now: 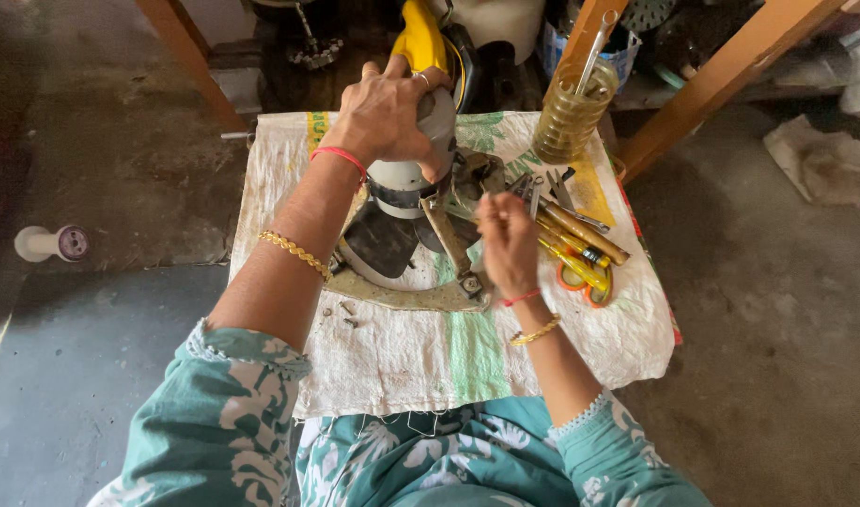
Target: The person is repairing a small appliance, likely a grinder or mixer, by adjusting and tightening components with a wrench. They manipulate the top housing and base, using tools to secure parts in place.
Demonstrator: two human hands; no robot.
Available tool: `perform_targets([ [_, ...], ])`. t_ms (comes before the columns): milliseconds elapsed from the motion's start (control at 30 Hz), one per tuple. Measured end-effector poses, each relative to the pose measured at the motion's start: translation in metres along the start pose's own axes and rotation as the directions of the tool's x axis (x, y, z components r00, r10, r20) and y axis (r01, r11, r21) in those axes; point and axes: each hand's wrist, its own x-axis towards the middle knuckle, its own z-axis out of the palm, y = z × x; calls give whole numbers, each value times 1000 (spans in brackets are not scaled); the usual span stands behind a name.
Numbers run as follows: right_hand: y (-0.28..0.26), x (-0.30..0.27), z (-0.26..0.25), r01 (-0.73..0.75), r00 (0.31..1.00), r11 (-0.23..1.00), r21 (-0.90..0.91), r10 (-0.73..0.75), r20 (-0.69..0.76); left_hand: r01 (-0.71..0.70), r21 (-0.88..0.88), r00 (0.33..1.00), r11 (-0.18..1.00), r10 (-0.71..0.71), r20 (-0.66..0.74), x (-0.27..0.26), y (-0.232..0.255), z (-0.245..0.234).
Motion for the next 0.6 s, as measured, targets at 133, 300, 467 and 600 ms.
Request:
perform_targets([
  [133, 44, 24, -54, -97, 994, 681, -726, 26, -108, 3, 14, 1000, 1000, -3, 21, 0, -1, -1],
  [300, 86, 20, -39, -185, 971, 465, -866, 221, -88, 12, -7, 1000, 1000, -11, 7, -2, 0, 0],
  [467, 108, 26, -44, -353, 929, 533, -769, 301, -217, 1, -57, 998, 998, -5, -68, -3, 0, 5],
  [600, 122, 34, -54, -354, 933, 615, -705, 282, -222, 73, -89, 993, 993, -81, -89, 3, 3, 9],
])
